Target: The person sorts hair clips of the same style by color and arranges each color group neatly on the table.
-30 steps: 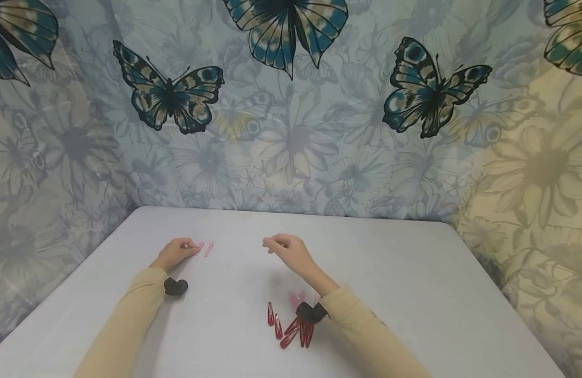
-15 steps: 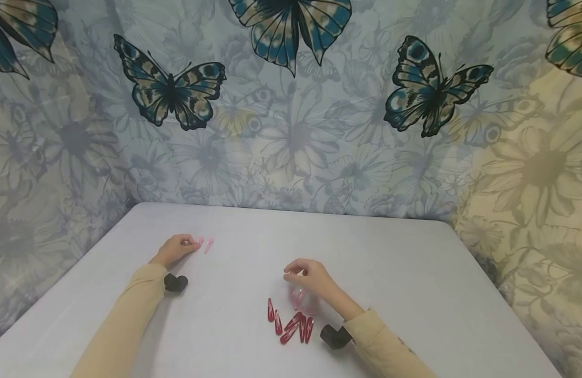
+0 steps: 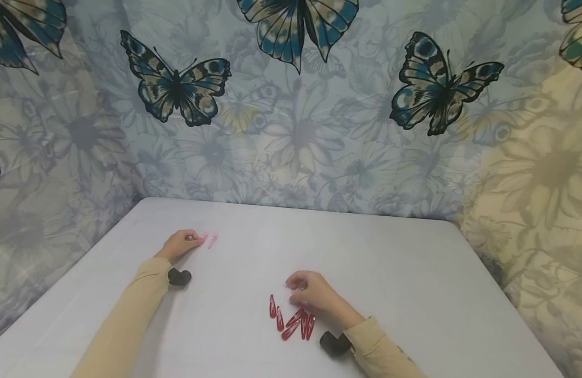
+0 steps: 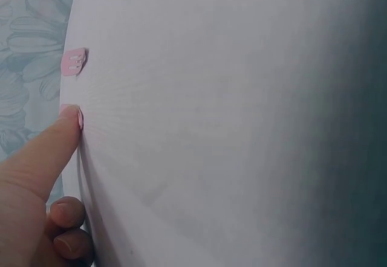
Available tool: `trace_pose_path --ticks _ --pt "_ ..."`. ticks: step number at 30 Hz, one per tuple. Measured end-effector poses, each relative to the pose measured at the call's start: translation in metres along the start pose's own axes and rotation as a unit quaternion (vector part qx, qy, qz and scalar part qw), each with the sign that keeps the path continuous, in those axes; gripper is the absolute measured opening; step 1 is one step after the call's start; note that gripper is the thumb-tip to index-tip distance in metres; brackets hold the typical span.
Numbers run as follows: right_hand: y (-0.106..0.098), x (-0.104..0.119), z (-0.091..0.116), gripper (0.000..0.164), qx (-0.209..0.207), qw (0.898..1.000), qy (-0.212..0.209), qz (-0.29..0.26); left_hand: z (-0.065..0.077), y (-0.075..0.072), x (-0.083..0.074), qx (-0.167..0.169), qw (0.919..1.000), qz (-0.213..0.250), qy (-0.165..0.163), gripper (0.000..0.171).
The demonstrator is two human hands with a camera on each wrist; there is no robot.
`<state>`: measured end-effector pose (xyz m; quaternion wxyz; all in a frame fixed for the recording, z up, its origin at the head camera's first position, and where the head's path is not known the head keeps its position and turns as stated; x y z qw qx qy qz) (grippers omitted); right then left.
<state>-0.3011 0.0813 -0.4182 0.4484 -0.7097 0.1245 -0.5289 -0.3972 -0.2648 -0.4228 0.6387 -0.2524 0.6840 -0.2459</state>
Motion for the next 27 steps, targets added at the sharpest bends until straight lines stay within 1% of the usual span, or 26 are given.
trace_pose_path --ticks 2,4,5,8,11,12,13,16,20,23,27 --pt "0.002 0.0 0.001 0.027 -0.002 1.0 -0.001 0.001 -0.002 0.0 0.005 0.0 1.0 0.007 0.003 0.023" --pt "0.003 0.001 0.002 0.028 -0.007 1.0 -0.005 0.001 -0.004 0.0 0.011 0.001 0.9999 0.012 -0.001 0.025" --pt "0.004 0.001 0.003 0.028 -0.01 1.0 -0.006 0.001 -0.008 0.001 0.019 -0.002 0.9998 0.015 0.015 0.027" --pt "0.003 0.001 0.004 0.031 -0.02 1.0 0.001 0.006 -0.011 0.002 0.025 -0.001 0.9996 0.016 0.023 0.031" --pt "0.0 -0.002 0.007 0.031 -0.034 0.999 0.014 0.019 -0.01 0.003 0.018 -0.004 0.9995 0.017 0.025 0.029" --pt "-0.001 -0.003 0.008 0.03 -0.039 0.999 0.017 0.025 -0.006 0.004 0.01 0.001 0.9999 0.014 0.01 0.028" --pt "-0.002 -0.004 0.009 0.03 -0.039 0.999 0.021 0.028 -0.002 0.004 0.006 0.002 0.9999 0.009 0.003 0.027" --pt "-0.003 -0.006 0.009 0.031 -0.035 0.998 0.015 0.043 0.002 0.004 0.0 0.003 1.0 0.0 0.0 0.023" --pt "-0.002 -0.004 0.007 0.035 -0.021 0.998 -0.006 0.058 0.004 0.001 0.001 0.0 0.9999 -0.01 -0.002 0.021" --pt "-0.002 -0.003 0.006 0.032 -0.024 0.998 -0.002 0.062 0.004 0.0 0.002 -0.001 1.0 -0.009 -0.001 0.021" --pt "-0.002 -0.004 0.008 0.025 -0.035 0.998 0.007 0.05 0.004 0.001 0.001 -0.001 0.9999 -0.002 0.013 0.02"
Point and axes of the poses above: each hand's wrist, its own z-axis away from the middle knuckle, its own y-axis out of the palm, x = y × z, the point moved 7 cm from there along -z, towards the middle knuckle, and after that the axes turned 11 degrees about z, right-handed, at the moved point
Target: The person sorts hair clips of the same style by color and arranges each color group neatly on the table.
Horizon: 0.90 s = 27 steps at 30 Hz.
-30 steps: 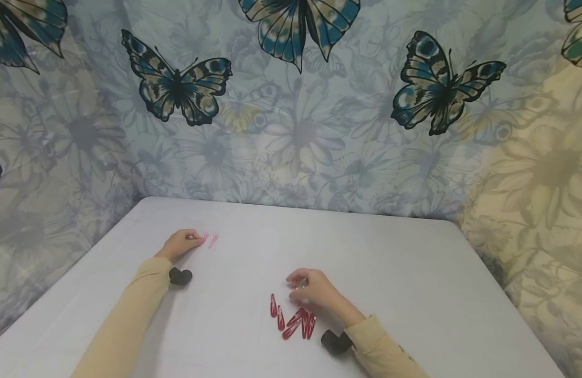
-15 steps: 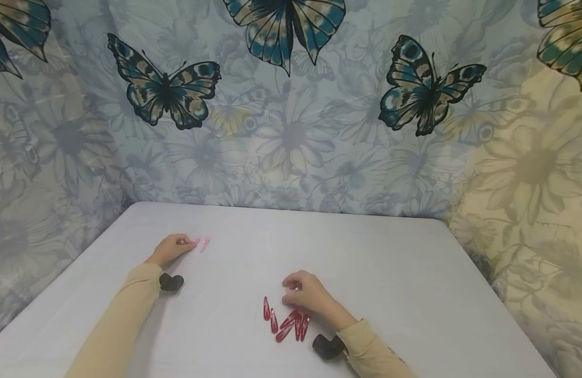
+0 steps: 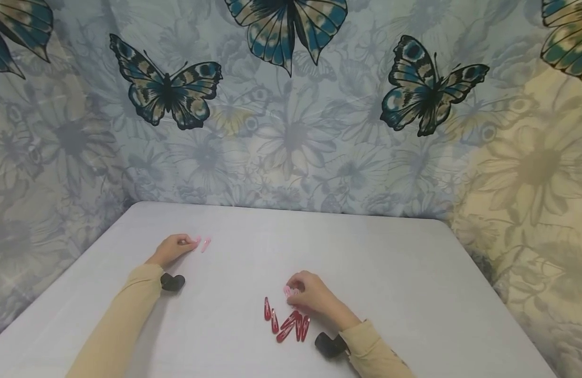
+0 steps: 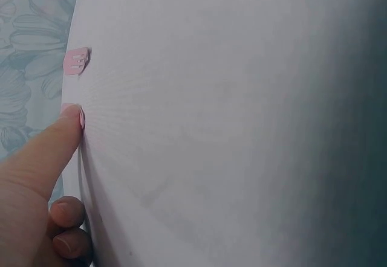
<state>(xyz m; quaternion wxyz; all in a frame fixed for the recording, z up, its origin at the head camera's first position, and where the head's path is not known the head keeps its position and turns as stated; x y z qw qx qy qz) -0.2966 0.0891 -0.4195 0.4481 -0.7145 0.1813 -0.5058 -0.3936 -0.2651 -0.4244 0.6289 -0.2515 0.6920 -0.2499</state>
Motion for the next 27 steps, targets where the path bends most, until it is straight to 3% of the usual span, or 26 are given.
trace_pose_path --ticks 5,11,18,23,27 --pt "0.006 -0.003 0.004 0.022 -0.007 1.0 -0.011 -0.014 0.003 0.003 0.003 0.007 0.9999 -0.007 -0.009 0.02" --pt "0.0 -0.003 0.008 0.021 -0.058 0.997 -0.019 -0.04 0.004 0.005 0.001 0.011 0.9999 -0.008 -0.003 0.02" --pt "-0.003 0.001 0.004 0.01 -0.043 0.995 -0.012 -0.089 0.001 0.003 0.002 0.013 0.9998 -0.014 -0.005 0.02" --pt "-0.017 0.013 0.006 0.012 -0.052 0.989 -0.008 -0.139 -0.001 0.001 0.0 0.005 0.9999 -0.012 -0.007 0.02" --pt "-0.024 0.011 0.004 0.01 -0.089 0.989 -0.009 -0.119 -0.001 0.001 -0.005 0.006 0.9999 -0.011 -0.004 0.02"
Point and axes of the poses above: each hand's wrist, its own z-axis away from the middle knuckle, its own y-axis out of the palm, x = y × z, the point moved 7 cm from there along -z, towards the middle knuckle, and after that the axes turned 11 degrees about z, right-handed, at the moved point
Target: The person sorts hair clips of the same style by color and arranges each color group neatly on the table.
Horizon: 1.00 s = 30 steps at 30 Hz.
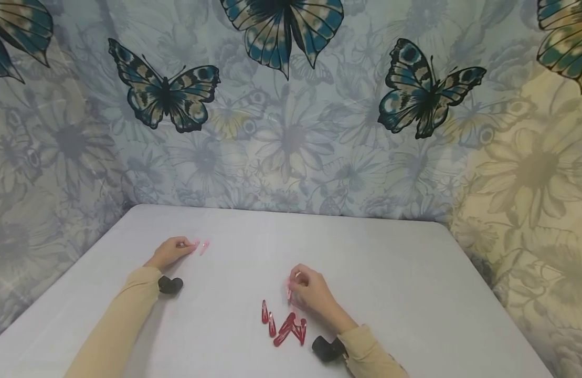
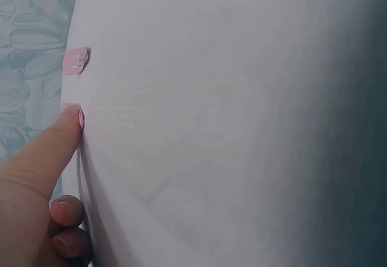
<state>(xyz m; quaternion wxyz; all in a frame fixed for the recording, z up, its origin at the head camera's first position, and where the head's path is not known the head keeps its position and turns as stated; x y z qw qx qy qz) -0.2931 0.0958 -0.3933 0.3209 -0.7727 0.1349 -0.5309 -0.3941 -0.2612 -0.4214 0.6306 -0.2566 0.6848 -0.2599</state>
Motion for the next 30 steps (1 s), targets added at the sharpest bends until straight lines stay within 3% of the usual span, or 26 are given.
trace_pose_path --ticks 3,7,19,26,30 --pt "0.001 -0.007 -0.002 0.007 -0.017 0.999 -0.007 0.029 0.001 -0.001 -0.003 -0.002 1.0 -0.002 0.0 0.02" --pt "0.005 -0.012 -0.003 0.005 -0.006 0.999 -0.003 0.031 0.003 -0.001 -0.005 -0.003 1.0 -0.005 -0.005 0.02" --pt "0.0 -0.015 -0.01 0.018 0.007 0.998 0.025 0.065 -0.002 0.0 0.0 -0.002 1.0 -0.002 0.001 0.02" --pt "-0.002 -0.015 -0.016 0.013 0.009 0.998 0.04 0.056 0.001 -0.002 -0.005 0.0 1.0 -0.006 0.007 0.02" --pt "-0.004 -0.011 -0.021 0.01 0.016 0.998 0.025 0.05 0.005 0.0 -0.006 0.002 0.9999 -0.008 0.007 0.02"
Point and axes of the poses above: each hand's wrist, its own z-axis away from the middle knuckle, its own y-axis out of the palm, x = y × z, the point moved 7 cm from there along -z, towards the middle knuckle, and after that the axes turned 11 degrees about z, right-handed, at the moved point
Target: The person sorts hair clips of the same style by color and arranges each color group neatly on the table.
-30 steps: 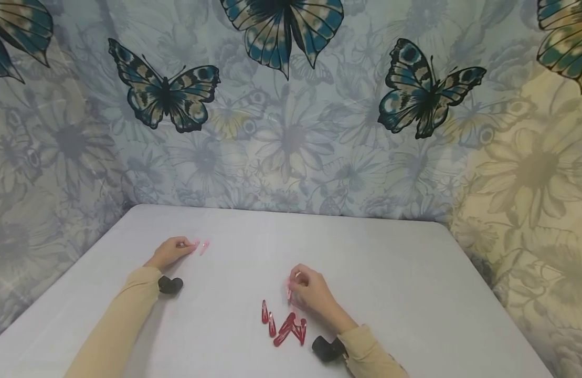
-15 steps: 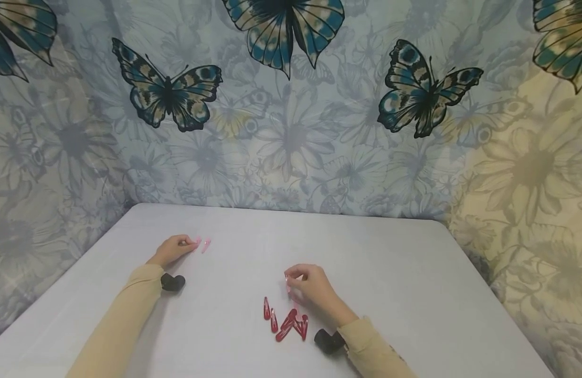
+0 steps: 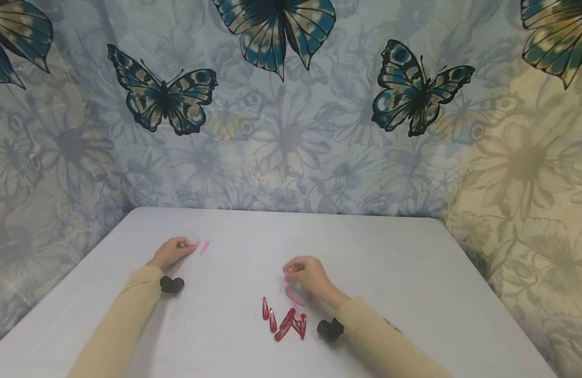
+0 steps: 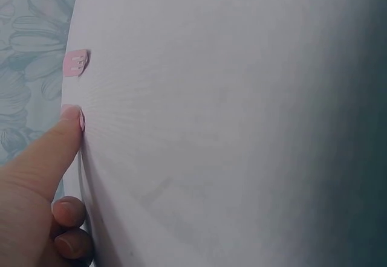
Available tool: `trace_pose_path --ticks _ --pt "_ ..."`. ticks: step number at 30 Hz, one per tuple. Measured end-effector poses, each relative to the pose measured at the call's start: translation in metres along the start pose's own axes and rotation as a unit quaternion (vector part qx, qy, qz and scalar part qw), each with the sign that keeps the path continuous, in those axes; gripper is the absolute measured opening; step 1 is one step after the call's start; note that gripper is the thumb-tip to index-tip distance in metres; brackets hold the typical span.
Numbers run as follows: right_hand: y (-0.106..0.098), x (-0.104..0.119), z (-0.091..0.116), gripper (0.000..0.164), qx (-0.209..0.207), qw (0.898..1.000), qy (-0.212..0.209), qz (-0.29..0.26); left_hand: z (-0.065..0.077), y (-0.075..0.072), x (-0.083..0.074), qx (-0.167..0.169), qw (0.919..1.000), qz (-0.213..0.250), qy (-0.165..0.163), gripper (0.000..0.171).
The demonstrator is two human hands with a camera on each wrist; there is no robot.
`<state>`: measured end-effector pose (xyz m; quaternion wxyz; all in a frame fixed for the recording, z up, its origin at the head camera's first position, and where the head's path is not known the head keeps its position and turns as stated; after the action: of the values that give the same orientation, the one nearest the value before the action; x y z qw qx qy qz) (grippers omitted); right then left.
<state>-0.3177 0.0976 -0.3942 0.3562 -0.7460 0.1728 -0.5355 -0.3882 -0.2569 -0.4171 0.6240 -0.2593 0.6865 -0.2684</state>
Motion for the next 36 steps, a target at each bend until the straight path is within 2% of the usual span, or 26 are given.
trace_pose_path --ticks 5,8,11,20,28,32,36 --pt "-0.004 0.018 -0.012 0.007 0.004 0.999 -0.038 0.036 -0.001 0.0 0.003 -0.002 1.0 -0.002 0.001 0.02" --pt "-0.002 0.028 -0.02 0.006 0.005 0.998 -0.05 0.04 -0.002 0.0 0.002 -0.005 1.0 0.0 0.007 0.019" --pt "0.002 0.032 -0.028 0.006 0.009 0.999 -0.041 0.029 -0.003 0.001 0.0 -0.007 0.9999 0.004 0.013 0.019" --pt "0.018 0.041 -0.051 0.006 0.008 1.0 -0.015 0.005 -0.004 -0.001 -0.001 -0.012 0.9999 0.003 0.006 0.02" --pt "0.028 0.04 -0.069 0.006 -0.006 1.0 0.02 -0.001 -0.004 0.008 0.006 0.002 0.9998 0.016 -0.008 0.021" --pt "0.035 0.042 -0.076 0.007 -0.015 1.0 0.014 0.0 -0.005 0.007 0.007 0.0 0.9998 0.014 -0.013 0.021" --pt "0.038 0.046 -0.081 0.007 -0.017 0.999 0.027 -0.004 -0.006 0.004 0.01 -0.002 0.9998 0.012 -0.018 0.022"
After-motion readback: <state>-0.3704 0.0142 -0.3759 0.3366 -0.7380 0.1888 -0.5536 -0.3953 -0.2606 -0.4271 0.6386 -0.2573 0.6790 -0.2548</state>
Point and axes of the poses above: each hand's wrist, its own z-axis away from the middle knuckle, its own y-axis out of the palm, x = y × z, the point moved 7 cm from there along -z, towards the middle knuckle, and after that the axes turned 11 degrees about z, right-handed, at the moved point
